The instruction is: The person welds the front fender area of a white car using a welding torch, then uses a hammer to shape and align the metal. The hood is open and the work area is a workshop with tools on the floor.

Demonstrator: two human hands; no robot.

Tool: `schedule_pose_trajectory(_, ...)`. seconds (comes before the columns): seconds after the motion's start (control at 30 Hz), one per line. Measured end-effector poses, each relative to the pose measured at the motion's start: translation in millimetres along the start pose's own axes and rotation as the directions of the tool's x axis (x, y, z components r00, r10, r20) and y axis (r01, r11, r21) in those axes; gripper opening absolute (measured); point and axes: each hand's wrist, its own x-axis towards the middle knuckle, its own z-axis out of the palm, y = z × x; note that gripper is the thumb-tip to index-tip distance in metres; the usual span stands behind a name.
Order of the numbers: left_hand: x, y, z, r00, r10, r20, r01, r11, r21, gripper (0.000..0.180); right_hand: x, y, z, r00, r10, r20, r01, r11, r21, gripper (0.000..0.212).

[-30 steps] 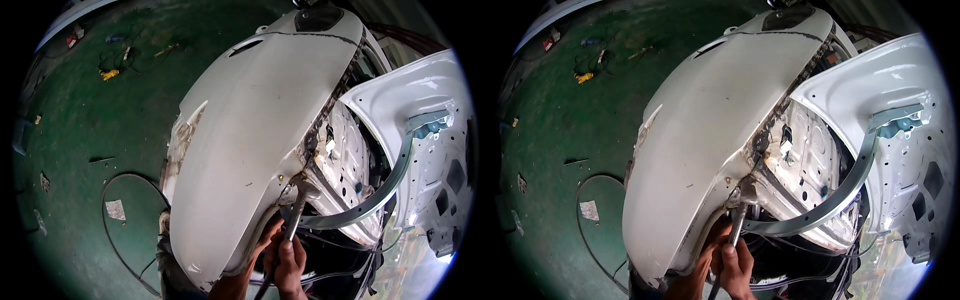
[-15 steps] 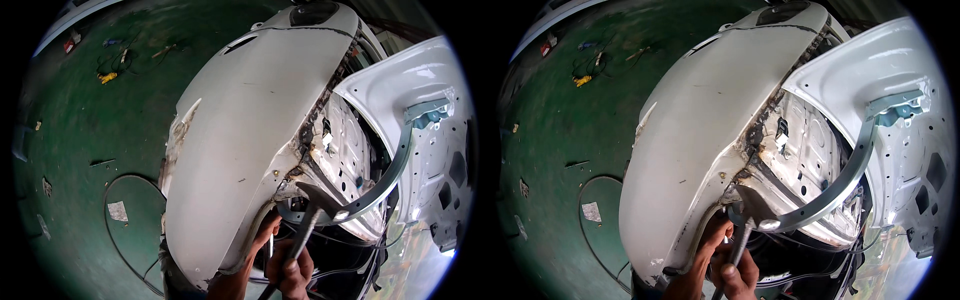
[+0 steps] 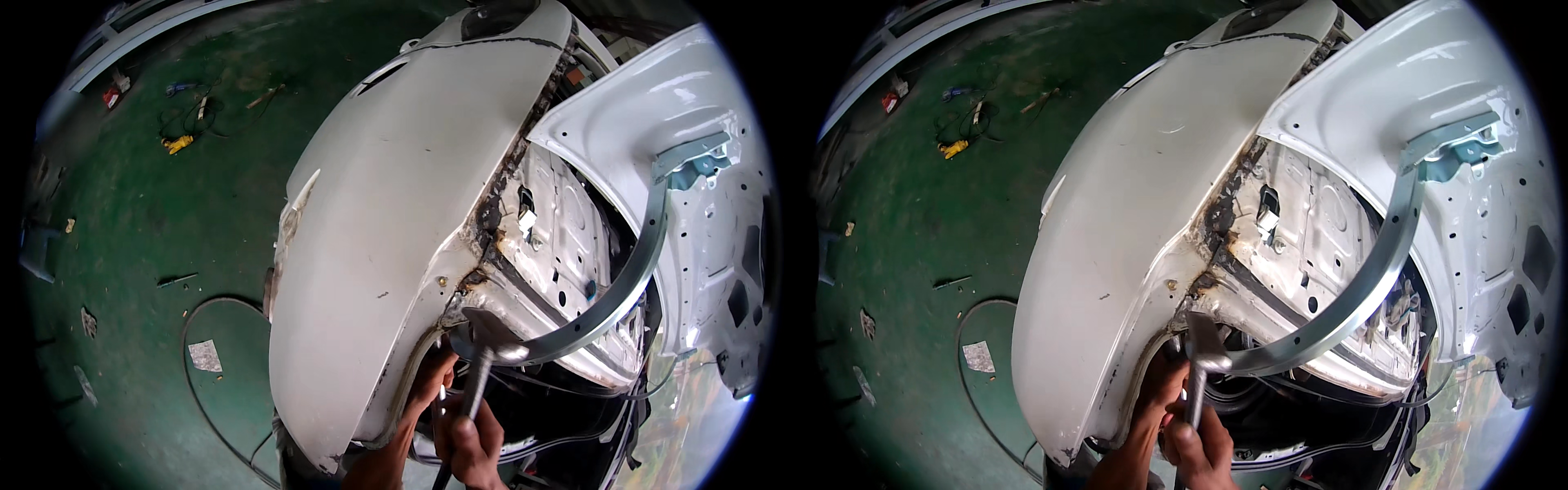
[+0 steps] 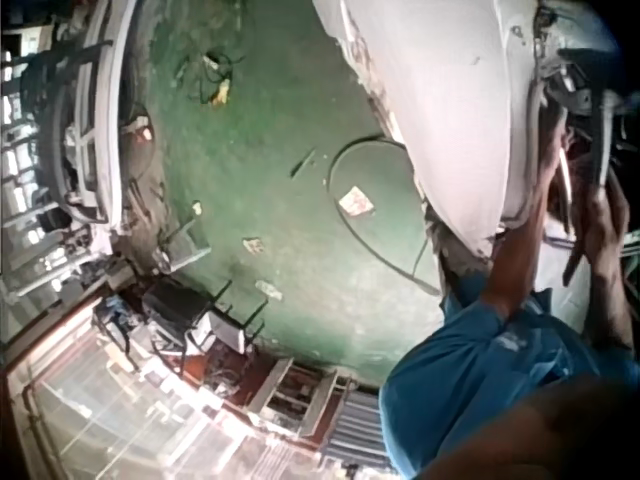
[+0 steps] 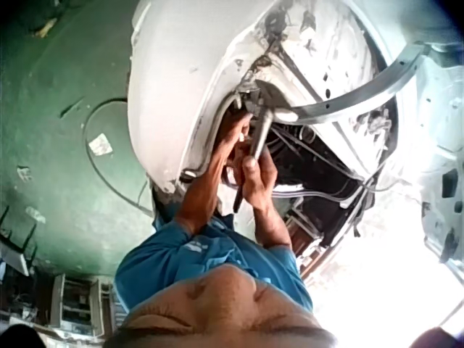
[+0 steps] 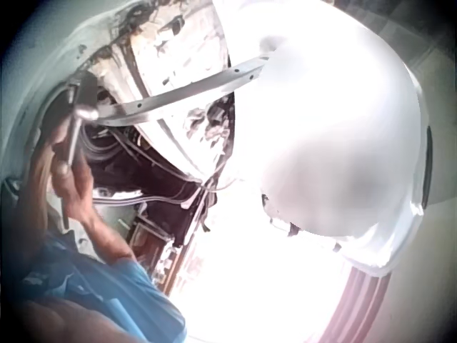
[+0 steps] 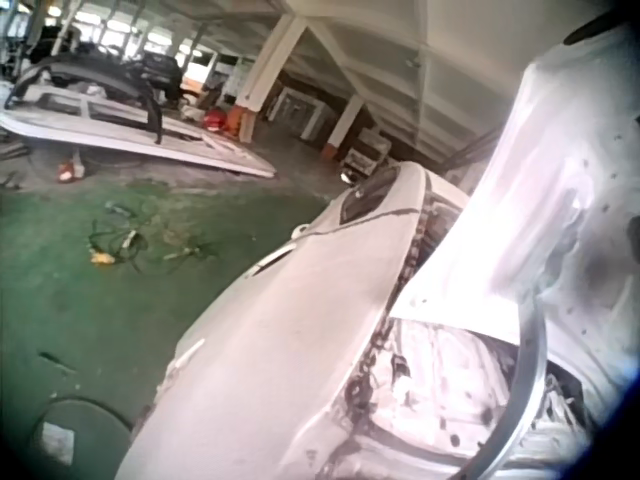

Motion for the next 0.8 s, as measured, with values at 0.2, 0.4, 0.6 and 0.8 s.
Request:
schedule_pose_trajectory(0.2,7.3,-18.3,-11.2,0.997,0.011,0.082,0.002,0.987,-0.159,0.026,6.2,18.5,-14.4,0.977,0.212,0.028,-0.203,0.960,-0.195,0.047)
schedule_pose_trajectory(0.4,1.6,-9.5,-10.4,0.995,-0.003,0.100,0.022,0.982,-0.186,0.019,1.2,6.1,-15.2,0.986,0.163,0.047,-0.157,0.982,-0.101,0.052)
schedule_pose_trajectory(0.6,-3.6,-58.1,-6.5,0.987,0.035,-0.158,-0.040,0.999,-0.027,0.029,-39.6,7.5,-53.5,0.974,0.171,0.150,-0.140,0.970,-0.201,0.043)
schedule_pose_trajectory(0.8,-80.5,-5.5,32.2,0.974,-0.060,-0.221,0.061,0.998,0.001,0.022,-70.8,-34.2,-113.3,0.970,0.188,0.156,-0.158,0.970,-0.184,0.027)
